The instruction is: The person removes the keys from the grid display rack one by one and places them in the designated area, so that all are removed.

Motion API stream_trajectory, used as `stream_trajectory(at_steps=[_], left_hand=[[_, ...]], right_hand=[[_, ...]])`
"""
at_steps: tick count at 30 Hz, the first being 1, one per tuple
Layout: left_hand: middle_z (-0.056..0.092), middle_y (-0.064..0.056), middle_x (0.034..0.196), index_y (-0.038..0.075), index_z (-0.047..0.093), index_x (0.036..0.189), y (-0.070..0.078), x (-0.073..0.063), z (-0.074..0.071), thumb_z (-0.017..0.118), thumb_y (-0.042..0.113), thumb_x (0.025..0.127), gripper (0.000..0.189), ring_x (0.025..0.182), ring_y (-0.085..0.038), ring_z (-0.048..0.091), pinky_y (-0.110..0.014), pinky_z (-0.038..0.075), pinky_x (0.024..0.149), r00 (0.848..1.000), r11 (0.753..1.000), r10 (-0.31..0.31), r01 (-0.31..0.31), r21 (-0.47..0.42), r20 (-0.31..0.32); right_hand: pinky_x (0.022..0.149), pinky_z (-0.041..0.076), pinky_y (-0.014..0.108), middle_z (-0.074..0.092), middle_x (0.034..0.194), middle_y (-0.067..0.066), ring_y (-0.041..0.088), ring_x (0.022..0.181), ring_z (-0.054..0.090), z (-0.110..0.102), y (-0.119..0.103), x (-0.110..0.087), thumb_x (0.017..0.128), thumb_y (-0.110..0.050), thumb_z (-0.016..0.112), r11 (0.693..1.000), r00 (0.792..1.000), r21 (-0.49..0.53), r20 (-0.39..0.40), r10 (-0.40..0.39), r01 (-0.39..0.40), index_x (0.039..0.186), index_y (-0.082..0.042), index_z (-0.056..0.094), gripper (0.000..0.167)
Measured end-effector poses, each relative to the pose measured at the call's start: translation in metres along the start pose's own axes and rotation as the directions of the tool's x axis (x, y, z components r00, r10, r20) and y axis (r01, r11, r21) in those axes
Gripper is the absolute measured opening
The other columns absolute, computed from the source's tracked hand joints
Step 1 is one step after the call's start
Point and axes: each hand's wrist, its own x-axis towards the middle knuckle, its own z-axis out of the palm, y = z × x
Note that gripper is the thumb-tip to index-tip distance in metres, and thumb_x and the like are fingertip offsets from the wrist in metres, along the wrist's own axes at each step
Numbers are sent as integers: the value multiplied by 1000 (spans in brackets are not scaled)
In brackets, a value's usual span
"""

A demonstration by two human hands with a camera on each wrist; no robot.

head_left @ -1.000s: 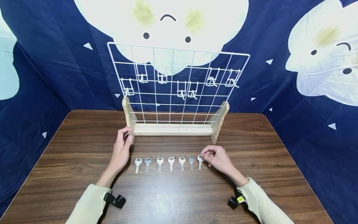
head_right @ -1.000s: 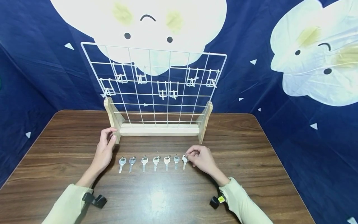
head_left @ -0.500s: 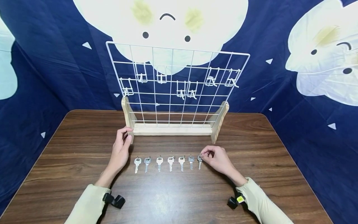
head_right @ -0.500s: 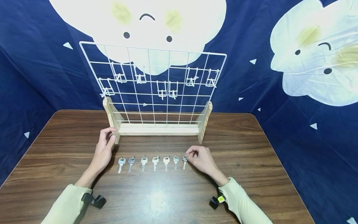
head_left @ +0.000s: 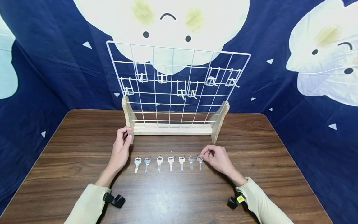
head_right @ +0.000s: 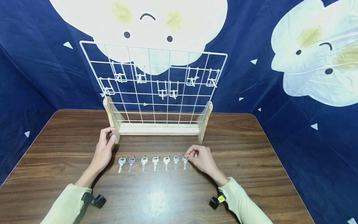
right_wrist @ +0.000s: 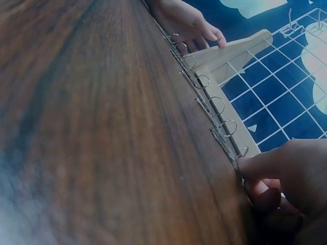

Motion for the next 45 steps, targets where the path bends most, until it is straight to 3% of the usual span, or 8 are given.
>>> stream_trajectory(at_steps=[9, 15, 22, 30, 35, 37, 41, 45], left_hand=[[56, -5, 157, 8, 54, 147, 1, -1, 0, 49, 12, 117, 30, 153, -14, 47, -20, 33, 127, 1000, 1000, -5, 5, -9, -10], [55, -8, 157, 11, 55, 146, 4, -1, 1, 51, 11, 117, 30, 154, -17, 47, -25, 32, 129, 1000, 999, 3, -4, -40, -12], [53, -7, 160, 12, 54, 147, 6, 0, 3, 49, 14, 118, 30, 155, -18, 46, -23, 33, 128, 1000, 1000, -9, 9, -15, 0], [48, -12, 167, 8, 61, 141, 16, -1, 3, 51, 18, 118, 27, 149, -19, 50, -17, 38, 118, 999, 999, 30, -29, 21, -41], [47, -21, 165, -9, 60, 133, 54, -4, 4, 51, 4, 113, 25, 142, -17, 50, -17, 41, 112, 990, 999, 24, -27, -19, -140], [47, -22, 164, -14, 58, 131, 69, -5, 4, 50, -1, 112, 24, 140, -16, 52, -16, 42, 110, 982, 999, 1, -9, -37, -191], [51, -24, 158, -17, 58, 129, 75, -4, 8, 52, -8, 110, 22, 132, -9, 55, -17, 43, 109, 957, 998, -16, -4, -67, -290], [54, -26, 156, -16, 57, 131, 77, -6, 15, 51, -8, 110, 23, 127, -1, 55, -15, 41, 110, 964, 997, -34, 14, -76, -264]], right_hand=[[47, 36, 20, 59, 65, -15, 0, 54, 47, 5, 14, -1, 88, -11, 92, 991, 991, 67, -78, -106, 112, 80, -19, 80, 16], [50, 34, 19, 57, 63, -13, -1, 54, 45, 1, 9, 0, 90, -9, 91, 994, 1000, 107, -4, 5, -4, 83, -15, 81, 14], [52, 33, 18, 54, 64, -10, -1, 54, 45, -6, 8, -1, 96, -8, 86, 971, 993, 214, 65, 96, -108, 92, -9, 82, 6], [50, 42, 18, 63, 69, 1, 4, 53, 51, -10, 11, 0, 103, -6, 76, 945, 988, 303, 123, 90, -124, 97, -1, 79, 8], [53, 47, 19, 69, 77, 9, 6, 57, 54, -12, 7, 5, 104, -5, 75, 940, 988, 321, 136, 75, -116, 99, 1, 79, 9], [53, 48, 20, 71, 79, 10, 7, 58, 55, -15, 2, 7, 104, -5, 75, 942, 991, 318, 117, 73, -106, 100, 1, 80, 9], [53, 50, 22, 73, 82, 13, 12, 59, 59, -26, -5, 6, 105, -7, 74, 960, 997, 269, 24, 70, -74, 101, -1, 80, 9], [63, 53, 19, 75, 89, 10, 11, 69, 64, -43, -7, 1, 102, -6, 78, 996, 981, 90, -192, 21, -3, 103, -5, 82, 4]])
